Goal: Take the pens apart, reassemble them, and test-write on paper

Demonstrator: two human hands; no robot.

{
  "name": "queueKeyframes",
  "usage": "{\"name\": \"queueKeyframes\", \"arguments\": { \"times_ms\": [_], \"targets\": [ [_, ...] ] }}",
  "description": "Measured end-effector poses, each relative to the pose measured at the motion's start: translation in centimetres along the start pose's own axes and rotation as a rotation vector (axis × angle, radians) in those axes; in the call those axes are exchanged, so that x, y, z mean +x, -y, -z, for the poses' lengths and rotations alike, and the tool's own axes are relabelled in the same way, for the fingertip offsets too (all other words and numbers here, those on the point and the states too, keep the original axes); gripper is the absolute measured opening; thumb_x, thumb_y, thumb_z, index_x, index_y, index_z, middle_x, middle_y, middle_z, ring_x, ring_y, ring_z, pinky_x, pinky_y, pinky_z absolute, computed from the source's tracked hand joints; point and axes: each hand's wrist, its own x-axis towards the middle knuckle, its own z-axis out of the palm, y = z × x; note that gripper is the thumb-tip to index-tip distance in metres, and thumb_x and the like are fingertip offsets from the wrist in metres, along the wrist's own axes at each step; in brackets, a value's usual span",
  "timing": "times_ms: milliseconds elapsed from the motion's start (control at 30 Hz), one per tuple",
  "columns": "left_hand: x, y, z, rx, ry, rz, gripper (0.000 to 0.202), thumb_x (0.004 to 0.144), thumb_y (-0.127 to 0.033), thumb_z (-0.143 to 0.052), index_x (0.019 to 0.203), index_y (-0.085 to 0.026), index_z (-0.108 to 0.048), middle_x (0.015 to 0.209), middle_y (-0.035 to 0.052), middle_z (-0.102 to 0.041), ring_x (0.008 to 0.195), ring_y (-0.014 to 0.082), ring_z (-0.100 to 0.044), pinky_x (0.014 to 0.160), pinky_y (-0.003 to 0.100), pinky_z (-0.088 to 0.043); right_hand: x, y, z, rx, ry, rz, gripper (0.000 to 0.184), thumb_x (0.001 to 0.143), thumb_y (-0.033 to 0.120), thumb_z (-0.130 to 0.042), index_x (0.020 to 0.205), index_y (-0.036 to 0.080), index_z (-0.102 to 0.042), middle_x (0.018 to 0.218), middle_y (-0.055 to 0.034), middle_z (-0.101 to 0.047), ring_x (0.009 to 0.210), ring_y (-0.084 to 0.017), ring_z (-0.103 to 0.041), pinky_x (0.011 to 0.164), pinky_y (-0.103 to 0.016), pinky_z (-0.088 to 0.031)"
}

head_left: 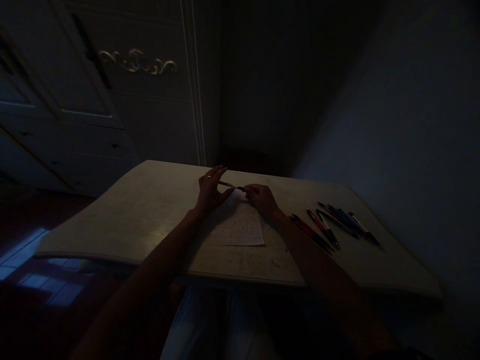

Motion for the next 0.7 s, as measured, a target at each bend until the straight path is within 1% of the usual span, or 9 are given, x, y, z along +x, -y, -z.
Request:
{"name": "queueKeyframes", "arguments": {
  "times_ms": [100, 200, 233, 300, 400, 467, 533, 633, 700],
  "targets": [
    [0.5, 0.5, -0.1, -0.195, -0.063, 0.226, 0.073, 0.071, -0.047, -0.079, 0.133, -0.019, -0.054, 0.139, 0.0169, -0.056, 0.128, 0.0333, -0.052, 0.096, 0.045, -0.045, 0.2, -0.1, 0.5, -0.007, -0.040, -0.006, 0.034, 0.083, 0.046, -0.056, 0.073, 0.016, -0.070, 0.067, -0.0037, -0.065, 0.062, -0.015, -0.056, 0.062, -0.028, -0.041],
    [0.8, 0.7, 0.0, -0.450, -0.026, 0.453, 0.069, 0.075, -0.063, -0.068, 0.125, -0.017, -0.058, 0.121, 0.0160, -0.066, 0.101, 0.0275, -0.065, 0.073, 0.035, -0.051, 0.4, -0.2, 0.9, -0.013, -0.066, -0.006, 0.036, 0.083, 0.048, -0.057, 0.072, 0.016, -0.070, 0.065, -0.0041, -0.065, 0.062, -0.016, -0.057, 0.062, -0.028, -0.042],
    [0.9, 0.7, 0.1, -0.527, 0.007, 0.509, 0.066, 0.077, -0.068, -0.062, 0.118, -0.015, -0.061, 0.111, 0.0151, -0.069, 0.089, 0.0245, -0.067, 0.065, 0.032, -0.049, 0.4, -0.2, 0.9, -0.011, -0.071, -0.007, 0.036, 0.083, 0.048, -0.057, 0.072, 0.016, -0.070, 0.065, -0.0041, -0.065, 0.062, -0.016, -0.057, 0.062, -0.028, -0.042],
    [0.9, 0.5, 0.3, -0.630, 0.070, 0.594, 0.067, 0.079, -0.076, -0.053, 0.100, -0.013, -0.066, 0.089, 0.0123, -0.071, 0.067, 0.0186, -0.063, 0.053, 0.027, -0.043, 0.5, -0.4, 0.9, -0.006, -0.075, -0.003, 0.036, 0.083, 0.048, -0.056, 0.072, 0.016, -0.070, 0.065, -0.0042, -0.066, 0.063, -0.017, -0.058, 0.062, -0.028, -0.043],
    [0.8, 0.3, 0.4, -0.660, 0.104, 0.638, 0.064, 0.075, -0.077, -0.058, 0.080, -0.014, -0.066, 0.070, 0.0079, -0.066, 0.052, 0.0127, -0.052, 0.046, 0.024, -0.036, 0.6, -0.5, 0.8, -0.008, -0.069, 0.010, 0.035, 0.083, 0.047, -0.056, 0.072, 0.017, -0.070, 0.065, -0.0042, -0.066, 0.063, -0.017, -0.058, 0.063, -0.028, -0.044],
    [0.7, 0.3, 0.4, -0.669, 0.106, 0.645, 0.059, 0.073, -0.073, -0.065, 0.072, -0.014, -0.064, 0.066, 0.0061, -0.064, 0.049, 0.0107, -0.049, 0.045, 0.024, -0.035, 0.6, -0.6, 0.7, -0.009, -0.059, 0.020, 0.033, 0.082, 0.045, -0.057, 0.073, 0.017, -0.070, 0.066, -0.0042, -0.067, 0.064, -0.017, -0.059, 0.064, -0.029, -0.044],
    [0.7, 0.2, 0.5, -0.731, 0.101, 0.661, 0.052, 0.070, -0.066, -0.072, 0.071, -0.015, -0.064, 0.067, 0.0057, -0.064, 0.051, 0.0107, -0.051, 0.048, 0.024, -0.037, 0.6, -0.7, 0.7, -0.008, -0.055, 0.024, 0.032, 0.082, 0.044, -0.057, 0.077, 0.017, -0.071, 0.067, -0.0043, -0.067, 0.065, -0.017, -0.060, 0.065, -0.029, -0.045],
    [0.8, -0.1, 0.8, -0.894, 0.110, 0.665, 0.040, 0.066, -0.050, -0.079, 0.083, -0.015, -0.070, 0.080, 0.0068, -0.068, 0.067, 0.0146, -0.061, 0.057, 0.025, -0.044, 0.5, -1.0, 0.8, 0.001, -0.060, 0.004, 0.032, 0.083, 0.045, -0.057, 0.078, 0.016, -0.072, 0.068, -0.0043, -0.067, 0.065, -0.017, -0.059, 0.064, -0.029, -0.044],
    [0.9, -0.4, 1.0, -0.965, 0.137, 0.656, 0.038, 0.063, -0.039, -0.081, 0.092, -0.016, -0.072, 0.093, 0.0083, -0.070, 0.081, 0.0176, -0.064, 0.063, 0.026, -0.046, 0.5, -1.2, 0.8, 0.018, -0.072, -0.016, 0.033, 0.082, 0.045, -0.058, 0.079, 0.016, -0.072, 0.068, -0.0041, -0.066, 0.064, -0.017, -0.058, 0.062, -0.028, -0.044]
  ]
}}
